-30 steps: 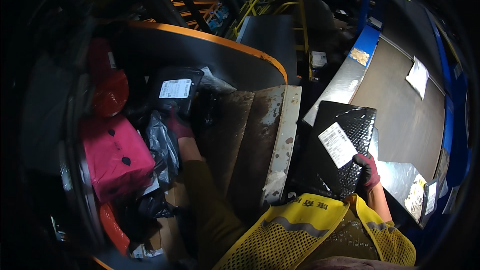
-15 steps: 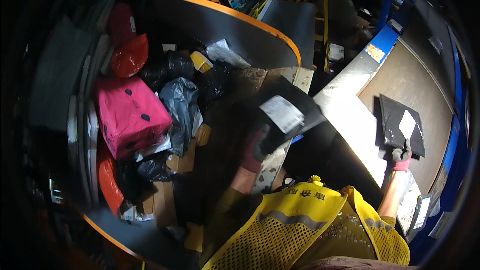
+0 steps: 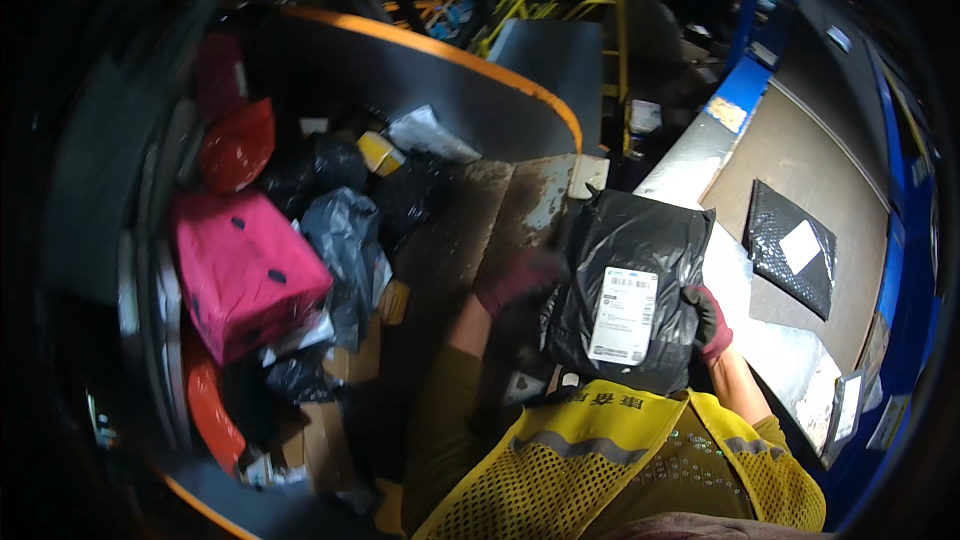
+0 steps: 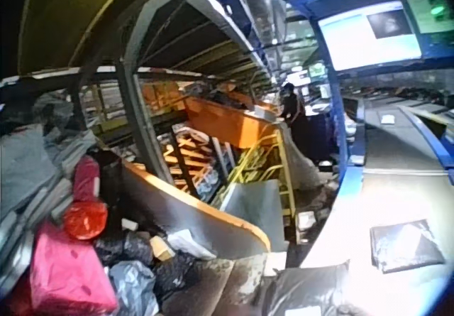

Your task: The person repeatedly picks packages from a rotating carousel and places them onto a conveyor belt. They handle various package types including cardboard boxes, plastic mailers, and padded envelopes, moving them one at a time from the carousel to the belt.

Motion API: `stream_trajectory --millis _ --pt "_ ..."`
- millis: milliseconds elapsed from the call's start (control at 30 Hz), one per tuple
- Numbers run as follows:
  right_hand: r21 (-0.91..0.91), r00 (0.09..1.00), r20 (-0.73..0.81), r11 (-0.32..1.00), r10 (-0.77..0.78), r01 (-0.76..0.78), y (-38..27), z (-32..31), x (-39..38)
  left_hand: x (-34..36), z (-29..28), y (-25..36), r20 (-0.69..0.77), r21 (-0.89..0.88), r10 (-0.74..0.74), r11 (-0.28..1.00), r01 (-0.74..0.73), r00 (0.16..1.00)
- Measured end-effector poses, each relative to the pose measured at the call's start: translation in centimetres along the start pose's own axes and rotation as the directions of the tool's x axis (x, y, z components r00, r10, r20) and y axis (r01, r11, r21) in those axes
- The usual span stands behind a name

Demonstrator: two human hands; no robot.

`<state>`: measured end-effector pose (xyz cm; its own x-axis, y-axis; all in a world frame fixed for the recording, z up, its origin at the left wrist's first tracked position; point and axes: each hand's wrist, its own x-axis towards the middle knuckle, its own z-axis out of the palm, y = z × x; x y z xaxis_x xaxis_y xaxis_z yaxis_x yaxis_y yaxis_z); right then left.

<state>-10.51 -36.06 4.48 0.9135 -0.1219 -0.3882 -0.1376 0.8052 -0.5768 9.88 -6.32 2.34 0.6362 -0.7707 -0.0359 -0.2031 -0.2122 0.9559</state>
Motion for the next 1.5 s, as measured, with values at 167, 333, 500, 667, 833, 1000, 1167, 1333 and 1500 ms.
stream_trajectory --millis 167,333,500,667,833,1000,1167,1333,1500 --pt "-0.683 0.996 0.049 0.726 -0.069 0.084 1.5 -3.2 1.3 14.0 -16.3 -6.5 -0.857 0.44 0.108 0.663 0.606 0.504" --pt "-0.853 0.876 0.337 0.282 -0.345 0.439 1.2 -5.6 -0.5 16.9 -26.1 -8.7 -0.935 0.338 0.232 0.35 0.874 0.268" --pt "-0.373 0.933 -0.134 0.89 -0.333 0.264 -1.3 -7.8 -3.1 16.5 -28.9 -9.5 -0.871 0.472 -0.102 0.106 0.875 0.481" --pt "0.258 0.868 -0.361 0.858 -0.341 0.445 -5.7 -12.7 -4.0 13.1 -23.8 -10.1 -0.586 0.798 -0.125 -0.264 0.542 0.801" --pt "0.285 0.69 -0.406 0.635 -0.599 0.718 -10.8 -17.0 -3.6 8.4 -12.9 -7.4 -0.559 0.829 0.419 0.285 0.481 0.716" --pt "0.194 0.851 -0.116 0.828 -0.513 0.526 -7.1 -10.7 -2.0 2.5 -0.6 -2.5 -0.475 0.795 0.451 0.588 0.149 0.755" --pt "0.145 0.913 0.401 0.978 0.079 -0.149 1.1 0.0 1.1 -1.0 9.8 4.5 -0.02 0.862 0.585 0.421 -0.283 0.81" --pt "-0.321 0.997 -0.083 0.947 0.002 -0.029 2.5 2.0 4.5 -0.4 9.5 1.5 0.099 0.219 0.623 0.747 -0.627 0.776" --pt "-0.527 0.992 -0.118 0.849 -0.032 -0.035 2.5 1.0 4.4 2.3 -6.0 -10.6 -0.835 0.141 -0.132 0.887 0.44 0.534"
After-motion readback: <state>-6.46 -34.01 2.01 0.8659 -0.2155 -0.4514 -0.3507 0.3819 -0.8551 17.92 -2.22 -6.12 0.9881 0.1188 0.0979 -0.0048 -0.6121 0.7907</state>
